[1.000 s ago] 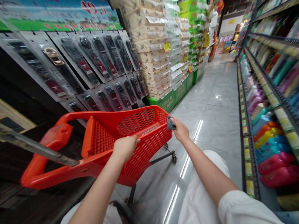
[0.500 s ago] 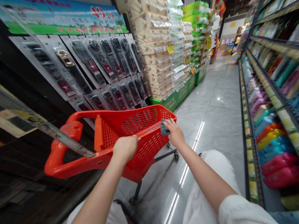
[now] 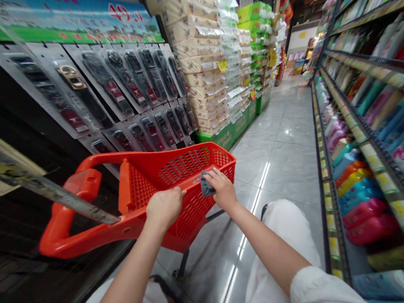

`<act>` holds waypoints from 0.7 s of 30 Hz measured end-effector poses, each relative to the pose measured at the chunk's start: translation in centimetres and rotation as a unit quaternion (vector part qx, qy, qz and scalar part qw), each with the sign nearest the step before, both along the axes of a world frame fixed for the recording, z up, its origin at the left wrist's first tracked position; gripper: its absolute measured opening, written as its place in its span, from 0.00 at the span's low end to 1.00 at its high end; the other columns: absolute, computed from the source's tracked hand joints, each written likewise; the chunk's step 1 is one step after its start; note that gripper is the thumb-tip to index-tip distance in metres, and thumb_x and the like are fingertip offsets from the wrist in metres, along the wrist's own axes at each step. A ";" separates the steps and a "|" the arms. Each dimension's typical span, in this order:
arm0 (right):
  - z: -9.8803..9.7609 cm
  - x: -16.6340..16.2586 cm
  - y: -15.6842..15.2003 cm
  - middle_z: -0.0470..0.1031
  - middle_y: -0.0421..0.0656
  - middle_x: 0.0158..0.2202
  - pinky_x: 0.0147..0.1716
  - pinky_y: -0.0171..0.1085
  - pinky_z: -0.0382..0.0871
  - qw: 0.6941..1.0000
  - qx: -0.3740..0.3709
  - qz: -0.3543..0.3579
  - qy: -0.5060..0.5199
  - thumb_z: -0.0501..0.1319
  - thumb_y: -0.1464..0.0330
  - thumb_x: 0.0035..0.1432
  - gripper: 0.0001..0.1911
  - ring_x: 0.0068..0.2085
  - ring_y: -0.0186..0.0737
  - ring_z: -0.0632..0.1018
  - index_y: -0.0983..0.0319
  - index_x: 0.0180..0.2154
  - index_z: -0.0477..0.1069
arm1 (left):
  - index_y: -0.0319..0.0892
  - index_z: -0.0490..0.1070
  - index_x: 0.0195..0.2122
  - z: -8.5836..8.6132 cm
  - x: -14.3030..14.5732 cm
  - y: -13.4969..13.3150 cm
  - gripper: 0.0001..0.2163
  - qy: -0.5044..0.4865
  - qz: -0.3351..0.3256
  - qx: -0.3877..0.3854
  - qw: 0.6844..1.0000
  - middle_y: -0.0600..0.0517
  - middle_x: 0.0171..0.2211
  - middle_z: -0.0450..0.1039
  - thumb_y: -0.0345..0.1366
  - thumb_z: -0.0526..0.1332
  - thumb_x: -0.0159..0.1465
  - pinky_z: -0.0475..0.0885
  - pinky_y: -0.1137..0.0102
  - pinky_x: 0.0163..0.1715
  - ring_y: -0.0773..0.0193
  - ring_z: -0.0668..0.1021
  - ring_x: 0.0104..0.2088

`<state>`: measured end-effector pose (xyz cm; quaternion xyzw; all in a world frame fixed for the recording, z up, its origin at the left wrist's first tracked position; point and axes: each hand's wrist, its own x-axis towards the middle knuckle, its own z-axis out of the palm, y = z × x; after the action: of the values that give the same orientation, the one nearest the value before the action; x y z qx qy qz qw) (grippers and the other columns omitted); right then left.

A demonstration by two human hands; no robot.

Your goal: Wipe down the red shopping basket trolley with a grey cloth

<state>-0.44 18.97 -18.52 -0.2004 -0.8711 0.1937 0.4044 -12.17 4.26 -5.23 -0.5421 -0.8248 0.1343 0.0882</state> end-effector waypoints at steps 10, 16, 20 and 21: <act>-4.5 3.0 9.9 0.75 0.54 0.53 0.58 0.46 0.65 0.882 -0.319 -0.235 0.253 0.50 0.76 0.49 0.29 0.55 0.45 0.74 0.70 0.54 0.70 | 0.35 0.74 0.42 0.2 1.1 0.0 0.23 -0.003 0.006 -0.023 1.000 0.36 0.34 0.80 0.40 0.41 0.70 0.74 0.57 0.36 0.43 0.82 0.38; -4.7 -0.1 5.5 0.67 0.52 0.59 0.62 0.48 0.60 0.908 -0.256 -0.232 0.239 0.50 0.78 0.48 0.32 0.61 0.44 0.67 0.65 0.56 0.69 | 0.35 0.74 0.41 0.1 1.3 1.0 0.23 0.000 -0.004 -0.020 1.000 0.36 0.34 0.80 0.40 0.41 0.70 0.73 0.59 0.36 0.44 0.82 0.38; -4.9 -1.1 0.7 0.64 0.50 0.60 0.62 0.46 0.60 0.962 -0.150 -0.158 0.165 0.51 0.82 0.45 0.39 0.62 0.43 0.65 0.60 0.60 0.66 | 0.34 0.74 0.41 0.2 1.4 1.4 0.23 0.000 -0.010 -0.011 1.000 0.35 0.34 0.79 0.40 0.40 0.70 0.73 0.58 0.35 0.43 0.82 0.39; -4.9 -0.9 0.2 0.65 0.48 0.60 0.62 0.45 0.60 0.973 -0.121 -0.136 0.145 0.51 0.82 0.45 0.39 0.62 0.43 0.65 0.59 0.60 0.66 | 0.34 0.73 0.41 0.2 1.5 1.4 0.23 0.001 -0.010 -0.011 1.000 0.35 0.34 0.79 0.39 0.40 0.70 0.73 0.58 0.35 0.43 0.82 0.39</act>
<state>-1.31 19.18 -23.46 -0.3341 -0.7382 0.2674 0.5215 -10.70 5.68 -4.99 -0.5514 -0.8176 0.1430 0.0842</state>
